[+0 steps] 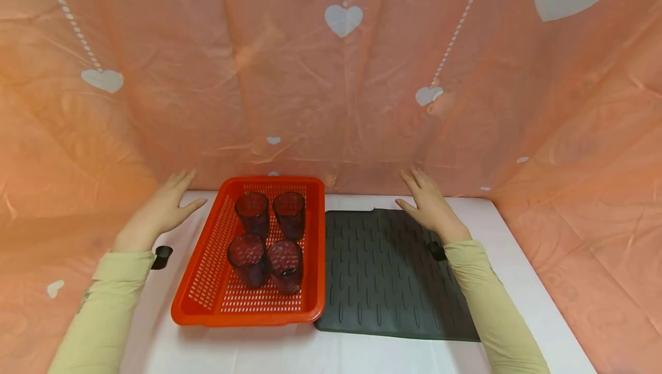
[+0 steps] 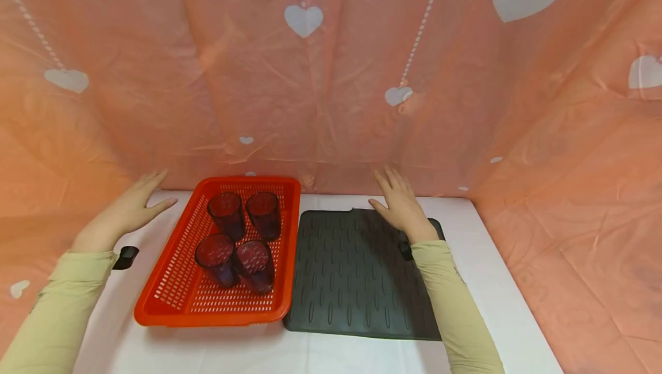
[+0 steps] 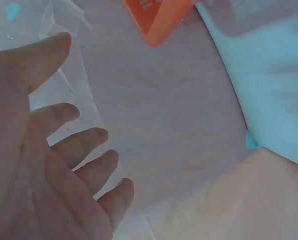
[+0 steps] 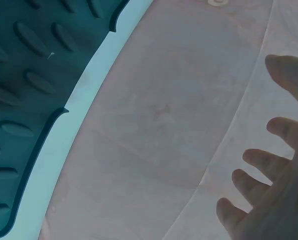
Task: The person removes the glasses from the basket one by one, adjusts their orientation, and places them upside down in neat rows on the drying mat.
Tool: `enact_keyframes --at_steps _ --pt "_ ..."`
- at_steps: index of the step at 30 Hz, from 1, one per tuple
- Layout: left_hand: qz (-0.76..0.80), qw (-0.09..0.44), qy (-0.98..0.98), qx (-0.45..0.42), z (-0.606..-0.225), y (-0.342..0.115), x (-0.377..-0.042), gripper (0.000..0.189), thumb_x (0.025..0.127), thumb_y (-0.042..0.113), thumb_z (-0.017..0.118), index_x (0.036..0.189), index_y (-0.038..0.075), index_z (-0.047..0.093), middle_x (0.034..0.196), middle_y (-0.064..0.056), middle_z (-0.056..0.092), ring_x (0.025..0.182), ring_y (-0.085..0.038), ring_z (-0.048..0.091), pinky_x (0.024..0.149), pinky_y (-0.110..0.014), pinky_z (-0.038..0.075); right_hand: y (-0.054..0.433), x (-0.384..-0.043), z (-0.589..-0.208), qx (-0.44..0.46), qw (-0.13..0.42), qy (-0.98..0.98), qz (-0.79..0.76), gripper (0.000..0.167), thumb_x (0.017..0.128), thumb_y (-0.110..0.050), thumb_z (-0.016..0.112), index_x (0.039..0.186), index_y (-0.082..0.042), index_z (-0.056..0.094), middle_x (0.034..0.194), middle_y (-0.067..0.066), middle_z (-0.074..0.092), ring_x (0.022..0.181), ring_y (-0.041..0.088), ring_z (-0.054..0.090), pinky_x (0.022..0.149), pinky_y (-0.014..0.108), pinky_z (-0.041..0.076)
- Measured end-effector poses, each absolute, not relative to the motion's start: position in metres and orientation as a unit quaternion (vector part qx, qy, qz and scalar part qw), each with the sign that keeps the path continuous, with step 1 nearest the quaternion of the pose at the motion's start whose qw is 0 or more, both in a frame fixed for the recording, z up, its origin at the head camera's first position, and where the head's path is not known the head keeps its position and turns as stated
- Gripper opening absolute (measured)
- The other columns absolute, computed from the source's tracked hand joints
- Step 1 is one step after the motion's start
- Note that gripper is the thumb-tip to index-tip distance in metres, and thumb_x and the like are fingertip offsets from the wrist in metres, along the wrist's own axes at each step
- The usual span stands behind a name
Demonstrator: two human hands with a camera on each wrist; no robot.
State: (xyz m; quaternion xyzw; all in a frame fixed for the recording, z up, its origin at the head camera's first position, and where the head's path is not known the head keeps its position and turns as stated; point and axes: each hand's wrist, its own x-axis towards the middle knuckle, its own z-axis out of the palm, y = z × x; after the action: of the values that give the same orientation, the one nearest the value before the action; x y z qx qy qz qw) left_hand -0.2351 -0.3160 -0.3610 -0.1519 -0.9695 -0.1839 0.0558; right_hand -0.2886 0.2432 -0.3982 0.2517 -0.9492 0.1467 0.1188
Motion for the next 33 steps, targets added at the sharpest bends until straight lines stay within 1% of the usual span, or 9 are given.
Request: enact_keyframes --at_steps 5,11,16,20,25,28,30,31,33 --pt "-0.199 0.067 -0.964 -0.164 -0.360 -0.319 -0.232 0.075 0.095 0.027 0.060 0.145 -0.012 0.021 0.146 -0.038 0.021 0.134 -0.055 0.014 0.107 -0.063 0.012 0.245 -0.285 -0.397 0.249 0.103 -0.949 0.166 0.070 0.094 -0.034 0.060 0.150 -0.006 0.028 0.153 0.022 0.020 0.140 0.041 0.017 0.109 0.059 0.017" --pt "-0.224 0.089 -0.954 -0.177 -0.357 -0.320 -0.226 0.073 0.094 0.025 0.062 0.145 -0.011 0.024 0.145 -0.036 0.026 0.132 -0.055 0.021 0.106 -0.063 0.017 0.246 -0.280 -0.392 0.243 0.074 -0.942 0.221 0.069 0.097 -0.037 0.056 0.153 -0.013 0.023 0.153 0.019 0.022 0.139 0.039 0.021 0.106 0.060 0.024" --pt "-0.249 0.099 -0.947 -0.179 -0.350 -0.314 -0.219 0.072 0.093 0.025 0.062 0.146 -0.007 0.026 0.143 -0.035 0.030 0.129 -0.055 0.026 0.104 -0.064 0.020 0.247 -0.276 -0.388 0.247 0.053 -0.934 0.252 0.071 0.097 -0.039 0.055 0.153 -0.014 0.020 0.154 0.017 0.023 0.140 0.037 0.020 0.107 0.060 0.022" --pt "-0.279 0.080 -0.941 -0.173 -0.346 -0.308 -0.214 0.071 0.095 0.028 0.061 0.149 -0.001 0.026 0.145 -0.033 0.029 0.128 -0.055 0.028 0.101 -0.067 0.023 0.248 -0.272 -0.388 0.250 0.046 -0.927 0.277 0.070 0.097 -0.038 0.056 0.153 -0.015 0.022 0.154 0.015 0.023 0.141 0.034 0.020 0.107 0.059 0.023" --pt "-0.342 0.048 -0.922 -0.176 -0.344 -0.303 -0.207 0.068 0.095 0.025 0.060 0.150 0.002 0.026 0.146 -0.032 0.030 0.127 -0.056 0.030 0.099 -0.066 0.026 0.247 -0.266 -0.387 0.249 0.042 -0.918 0.306 0.069 0.096 -0.035 0.058 0.153 -0.018 0.022 0.155 0.011 0.023 0.141 0.032 0.020 0.107 0.059 0.024" --pt "-0.380 0.043 -0.905 -0.187 -0.345 -0.300 -0.204 0.066 0.095 0.020 0.060 0.149 0.001 0.027 0.144 -0.031 0.033 0.130 -0.051 0.031 0.103 -0.057 0.028 0.248 -0.263 -0.387 0.242 0.040 -0.915 0.321 0.070 0.096 -0.036 0.058 0.153 -0.020 0.021 0.155 0.010 0.023 0.141 0.032 0.020 0.106 0.060 0.024" --pt "-0.397 0.043 -0.896 -0.193 -0.346 -0.299 -0.202 0.064 0.096 0.018 0.060 0.149 0.000 0.028 0.143 -0.031 0.035 0.130 -0.048 0.033 0.107 -0.040 0.031 0.248 -0.261 -0.387 0.236 0.039 -0.911 0.335 0.069 0.096 -0.036 0.058 0.153 -0.022 0.021 0.155 0.009 0.023 0.141 0.032 0.021 0.105 0.061 0.025" --pt "-0.406 0.041 -0.892 -0.197 -0.346 -0.298 -0.202 0.064 0.096 0.016 0.059 0.148 -0.001 0.027 0.143 -0.031 0.035 0.130 -0.048 0.033 0.107 -0.032 0.031 0.248 -0.260 -0.386 0.234 0.038 -0.908 0.344 0.069 0.096 -0.035 0.058 0.153 -0.023 0.021 0.155 0.010 0.024 0.140 0.032 0.021 0.104 0.061 0.026" --pt "-0.417 0.038 -0.886 -0.200 -0.347 -0.297 -0.200 0.062 0.096 0.015 0.059 0.147 -0.003 0.028 0.142 -0.031 0.036 0.129 -0.048 0.035 0.102 -0.015 0.032 0.248 -0.259 -0.387 0.232 0.038 -0.902 0.362 0.068 0.096 -0.033 0.058 0.153 -0.023 0.022 0.154 0.011 0.025 0.139 0.033 0.023 0.104 0.061 0.027"
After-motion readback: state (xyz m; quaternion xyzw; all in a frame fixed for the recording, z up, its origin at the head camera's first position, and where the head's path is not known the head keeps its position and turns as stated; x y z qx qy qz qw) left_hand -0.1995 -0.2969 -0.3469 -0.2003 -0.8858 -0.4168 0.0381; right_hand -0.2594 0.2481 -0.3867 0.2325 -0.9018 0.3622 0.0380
